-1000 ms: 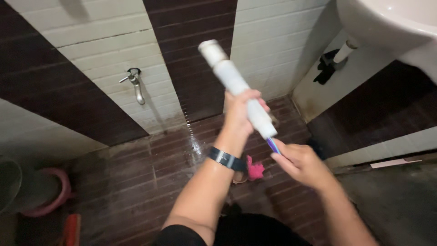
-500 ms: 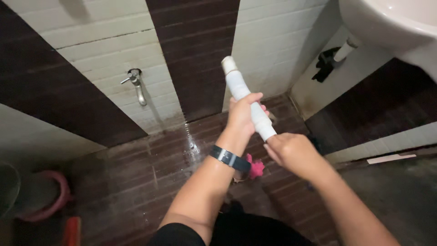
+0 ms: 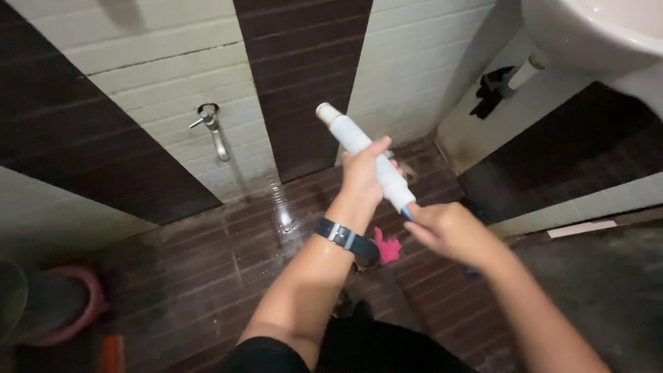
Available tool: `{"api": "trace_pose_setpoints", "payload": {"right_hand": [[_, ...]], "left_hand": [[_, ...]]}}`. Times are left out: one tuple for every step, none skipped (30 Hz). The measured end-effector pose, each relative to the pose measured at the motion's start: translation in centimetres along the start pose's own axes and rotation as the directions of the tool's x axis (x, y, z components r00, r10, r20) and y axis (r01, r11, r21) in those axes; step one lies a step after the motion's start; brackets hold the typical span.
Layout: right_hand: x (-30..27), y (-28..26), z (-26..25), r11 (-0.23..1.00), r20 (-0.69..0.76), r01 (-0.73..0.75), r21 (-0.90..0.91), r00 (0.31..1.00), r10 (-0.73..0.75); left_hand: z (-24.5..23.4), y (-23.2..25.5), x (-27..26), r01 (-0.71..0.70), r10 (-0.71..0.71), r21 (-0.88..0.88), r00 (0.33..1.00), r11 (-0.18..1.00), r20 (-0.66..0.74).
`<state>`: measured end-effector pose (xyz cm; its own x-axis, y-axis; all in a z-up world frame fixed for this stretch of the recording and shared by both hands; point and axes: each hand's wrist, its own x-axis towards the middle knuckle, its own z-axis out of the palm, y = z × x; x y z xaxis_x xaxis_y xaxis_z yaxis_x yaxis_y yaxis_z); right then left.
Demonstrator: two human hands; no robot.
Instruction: The person cleans a filter by hand and with a toothbrush under a faucet, turning the filter over and scrubbing various parts.
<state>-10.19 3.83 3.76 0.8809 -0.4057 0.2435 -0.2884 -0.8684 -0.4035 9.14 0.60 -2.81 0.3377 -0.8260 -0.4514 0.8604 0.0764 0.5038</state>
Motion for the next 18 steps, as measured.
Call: {"api": "trace_pose_setpoints", "payload": {"right_hand": [[-0.1,-0.2,0.5,0.996,0.030,-0.006,-0.093,1.000,0.009],[-0.4,-0.6,1.3,0.982,0.056,-0.006,-0.186,0.998,0.017],[-0.5,-0.6,1.8,0.961,0.080,-0.004,-0.277,0.996,0.028],[-0.8,0.0,1.4,0.990,0.099,-0.143,0.002,0.985,0.142],[-1.4,0.9,0.2,0.920,0.149,-0.278,0.277,0.958,0.245],[-1.8,1.3,-0.1,0.757,0.231,-0.398,0.518,0.917,0.324],[-1.5,1.0,1.7,0.684,0.179,-0.427,0.591,0.896,0.405],[-1.1,0.1,4.5,0.604,0.132,-0.445,0.661,0.862,0.490],[-0.9,-0.6,6.3,0.521,0.091,-0.448,0.727,0.814,0.573],[-0.9,-0.9,6.9,0.554,0.064,-0.452,0.699,0.812,0.580],[-1.0,-1.1,7.4,0.586,0.037,-0.455,0.670,0.809,0.586],[-0.9,-1.2,7.8,0.616,0.011,-0.456,0.642,0.809,0.588],[-1.2,-1.0,7.3,0.391,0.069,-0.365,0.845,0.799,0.597],[-1.8,-0.7,6.1,0.123,0.126,-0.243,0.962,0.797,0.591],[-1.9,-0.6,5.5,-0.161,0.176,-0.101,0.982,0.804,0.568],[-1.8,-0.8,5.5,-0.021,0.156,-0.179,0.984,0.788,0.596],[-1.7,-1.1,5.5,0.117,0.130,-0.255,0.960,0.773,0.620],[-1.5,-1.6,5.4,0.249,0.102,-0.332,0.910,0.760,0.642]], "left_hand": [[-0.3,0.1,-0.1,0.039,-0.039,0.008,0.999,0.999,0.008],[-0.6,0.5,-0.2,0.073,-0.073,0.018,0.997,0.997,0.017],[-0.8,0.9,-0.2,0.107,-0.107,0.028,0.994,0.994,0.025],[-1.1,1.8,-0.1,0.103,-0.103,-0.027,0.995,0.994,0.006],[-1.5,3.0,0.2,0.097,-0.099,-0.083,0.995,0.992,-0.014],[-1.9,3.7,0.1,0.092,-0.098,-0.141,0.994,0.986,-0.037],[-1.7,3.6,-0.3,0.043,-0.042,-0.121,0.999,0.992,0.008],[-1.0,2.9,-0.8,-0.004,0.010,-0.103,0.998,0.995,0.057],[-0.7,2.6,-1.2,-0.052,0.062,-0.088,0.993,0.995,0.105],[-0.7,2.8,-1.4,-0.013,0.018,-0.043,0.993,0.999,0.113],[-0.8,3.0,-1.6,0.025,-0.025,0.001,0.993,1.000,0.119],[-1.1,3.3,-1.7,0.060,-0.065,0.048,0.991,0.997,0.120],[-1.5,3.8,-1.6,0.047,-0.038,-0.051,0.983,0.998,0.178],[-2.1,4.5,-1.3,0.042,-0.007,-0.146,0.972,0.988,0.234],[-2.7,5.1,-0.9,0.043,0.028,-0.241,0.958,0.970,0.286],[-3.0,5.2,-0.7,0.040,0.025,-0.200,0.949,0.979,0.313],[-3.2,5.3,-0.5,0.036,0.020,-0.158,0.940,0.987,0.340],[-3.4,5.4,-0.5,0.033,0.012,-0.118,0.931,0.993,0.365]]}}
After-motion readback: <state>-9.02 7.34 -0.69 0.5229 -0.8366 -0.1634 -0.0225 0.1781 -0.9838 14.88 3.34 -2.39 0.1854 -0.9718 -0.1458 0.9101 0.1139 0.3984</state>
